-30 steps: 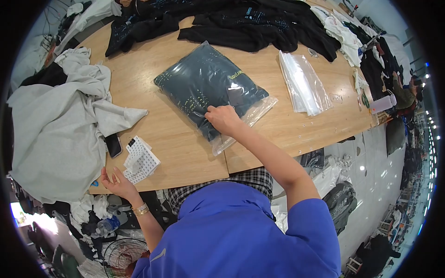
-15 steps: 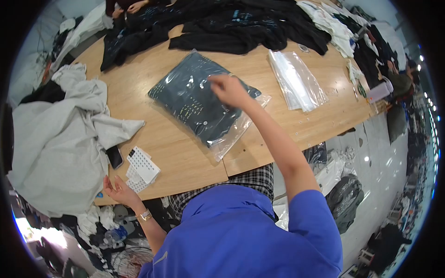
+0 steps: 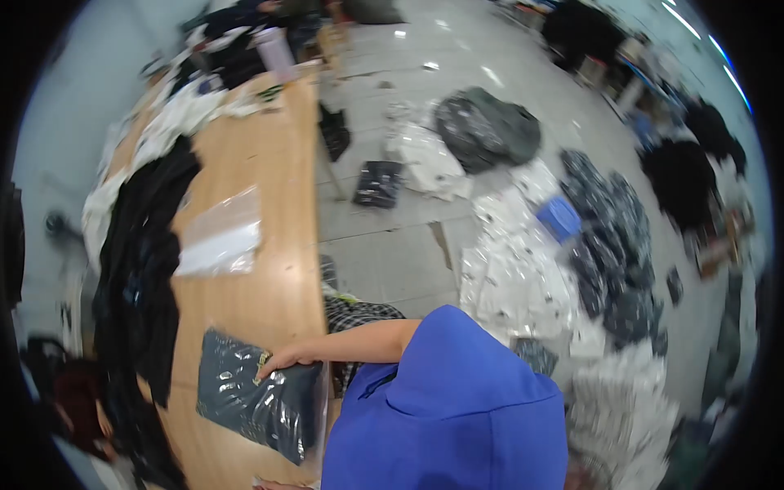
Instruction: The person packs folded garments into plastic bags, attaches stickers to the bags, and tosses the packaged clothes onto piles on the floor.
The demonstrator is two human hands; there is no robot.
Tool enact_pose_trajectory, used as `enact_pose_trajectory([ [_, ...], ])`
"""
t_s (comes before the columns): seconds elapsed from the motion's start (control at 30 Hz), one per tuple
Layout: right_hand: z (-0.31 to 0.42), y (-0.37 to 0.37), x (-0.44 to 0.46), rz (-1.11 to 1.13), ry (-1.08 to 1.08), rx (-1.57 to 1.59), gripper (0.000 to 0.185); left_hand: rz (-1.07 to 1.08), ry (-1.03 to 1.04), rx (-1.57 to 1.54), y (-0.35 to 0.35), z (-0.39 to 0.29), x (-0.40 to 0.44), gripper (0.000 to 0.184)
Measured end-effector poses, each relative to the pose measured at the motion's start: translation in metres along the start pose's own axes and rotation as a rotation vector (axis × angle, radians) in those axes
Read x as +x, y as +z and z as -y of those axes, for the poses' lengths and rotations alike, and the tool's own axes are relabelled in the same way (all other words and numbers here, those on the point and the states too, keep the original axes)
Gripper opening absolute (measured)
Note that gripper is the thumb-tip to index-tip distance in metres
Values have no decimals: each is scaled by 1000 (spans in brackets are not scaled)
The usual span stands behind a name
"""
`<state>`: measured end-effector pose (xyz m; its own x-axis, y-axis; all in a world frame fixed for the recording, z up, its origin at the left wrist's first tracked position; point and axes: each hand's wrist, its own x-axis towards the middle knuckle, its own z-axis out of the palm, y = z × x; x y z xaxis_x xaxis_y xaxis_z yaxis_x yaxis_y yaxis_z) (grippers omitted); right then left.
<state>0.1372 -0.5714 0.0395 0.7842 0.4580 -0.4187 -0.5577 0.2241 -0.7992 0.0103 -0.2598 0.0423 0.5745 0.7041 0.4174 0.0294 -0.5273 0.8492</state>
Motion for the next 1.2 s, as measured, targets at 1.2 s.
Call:
enact_pose_trajectory([
  [1.2, 122, -202, -344, -1853, -1452, -308, 20, 624, 455, 668, 124, -36, -52, 53],
])
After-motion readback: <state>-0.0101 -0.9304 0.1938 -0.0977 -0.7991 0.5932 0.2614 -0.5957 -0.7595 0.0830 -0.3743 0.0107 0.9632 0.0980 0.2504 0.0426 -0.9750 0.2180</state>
